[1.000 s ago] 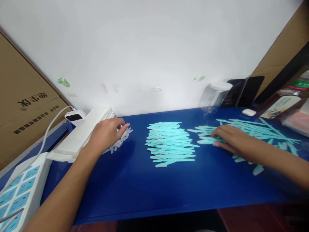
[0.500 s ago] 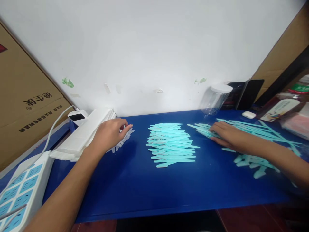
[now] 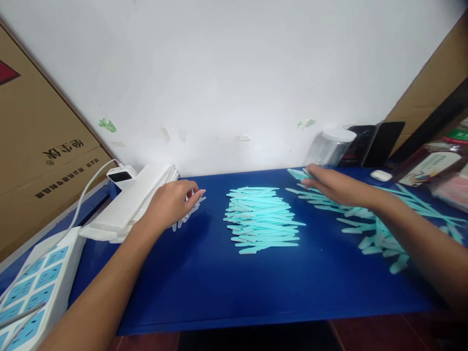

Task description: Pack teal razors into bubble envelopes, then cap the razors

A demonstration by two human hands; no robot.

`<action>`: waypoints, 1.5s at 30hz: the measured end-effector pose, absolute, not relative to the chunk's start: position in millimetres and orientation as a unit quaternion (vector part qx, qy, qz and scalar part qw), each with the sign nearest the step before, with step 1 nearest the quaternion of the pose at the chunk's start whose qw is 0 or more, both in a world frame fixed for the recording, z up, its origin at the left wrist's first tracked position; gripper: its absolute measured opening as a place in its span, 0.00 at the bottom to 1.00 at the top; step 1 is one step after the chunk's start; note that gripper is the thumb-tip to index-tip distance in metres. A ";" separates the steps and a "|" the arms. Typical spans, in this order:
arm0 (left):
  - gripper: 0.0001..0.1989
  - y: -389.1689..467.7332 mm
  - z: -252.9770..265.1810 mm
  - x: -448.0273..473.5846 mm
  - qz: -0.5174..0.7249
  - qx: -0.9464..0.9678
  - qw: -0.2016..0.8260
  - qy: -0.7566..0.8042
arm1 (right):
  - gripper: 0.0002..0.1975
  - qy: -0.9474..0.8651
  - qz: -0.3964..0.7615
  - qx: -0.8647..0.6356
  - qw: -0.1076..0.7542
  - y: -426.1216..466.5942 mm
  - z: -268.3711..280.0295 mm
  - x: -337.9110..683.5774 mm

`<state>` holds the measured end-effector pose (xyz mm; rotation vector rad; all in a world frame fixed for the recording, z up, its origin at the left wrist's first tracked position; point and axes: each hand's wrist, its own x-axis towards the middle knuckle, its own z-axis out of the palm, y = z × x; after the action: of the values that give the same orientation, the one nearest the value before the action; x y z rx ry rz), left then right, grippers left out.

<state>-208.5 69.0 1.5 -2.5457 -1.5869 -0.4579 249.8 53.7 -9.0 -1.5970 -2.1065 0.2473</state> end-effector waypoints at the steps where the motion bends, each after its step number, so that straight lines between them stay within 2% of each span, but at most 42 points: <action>1: 0.21 69.1 0.9 -208.6 -0.153 -0.839 0.055 -0.519 | 0.18 -0.782 0.111 -0.569 0.227 56.1 -6.2 245.0; 4: 0.20 69.6 -2.6 -207.4 -0.169 -0.846 0.054 -0.502 | 0.11 -0.806 0.129 -0.547 0.186 64.8 -0.3 230.8; 8: 0.17 62.9 -9.5 -194.6 -0.245 -0.857 0.020 -0.452 | 0.12 -0.821 0.131 -0.526 0.178 62.3 6.4 199.9; 12: 0.15 41.0 -14.4 -168.0 -0.336 -0.847 -0.098 -0.400 | 0.17 -0.845 0.238 -0.427 0.218 36.1 13.7 155.7; 15: 0.15 23.0 -16.1 -149.6 -0.359 -0.844 -0.179 -0.357 | 0.16 -0.838 0.289 -0.400 0.234 18.0 13.7 129.9; 19: 0.21 12.1 -21.2 -137.4 -0.363 -0.831 -0.256 -0.336 | 0.12 -0.827 0.328 -0.385 0.246 7.8 6.6 114.6; 27: 0.19 10.5 -33.0 -130.9 -0.368 -0.749 -0.428 -0.346 | 0.15 -0.814 0.355 -0.380 0.260 1.7 -5.8 109.5; 38: 0.20 17.8 -31.9 -135.6 -0.379 -0.767 -0.366 -0.366 | 0.20 -0.805 0.309 -0.426 0.274 10.9 -6.7 137.6; 45: 0.16 19.9 -23.1 -138.2 -0.352 -0.819 -0.338 -0.301 | 0.23 -0.773 0.385 -0.436 0.254 14.1 -10.6 144.1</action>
<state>-138.2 19.9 -23.1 -3.3345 -1.2250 -1.4332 144.1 14.1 -10.6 -1.1834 -2.0999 1.0473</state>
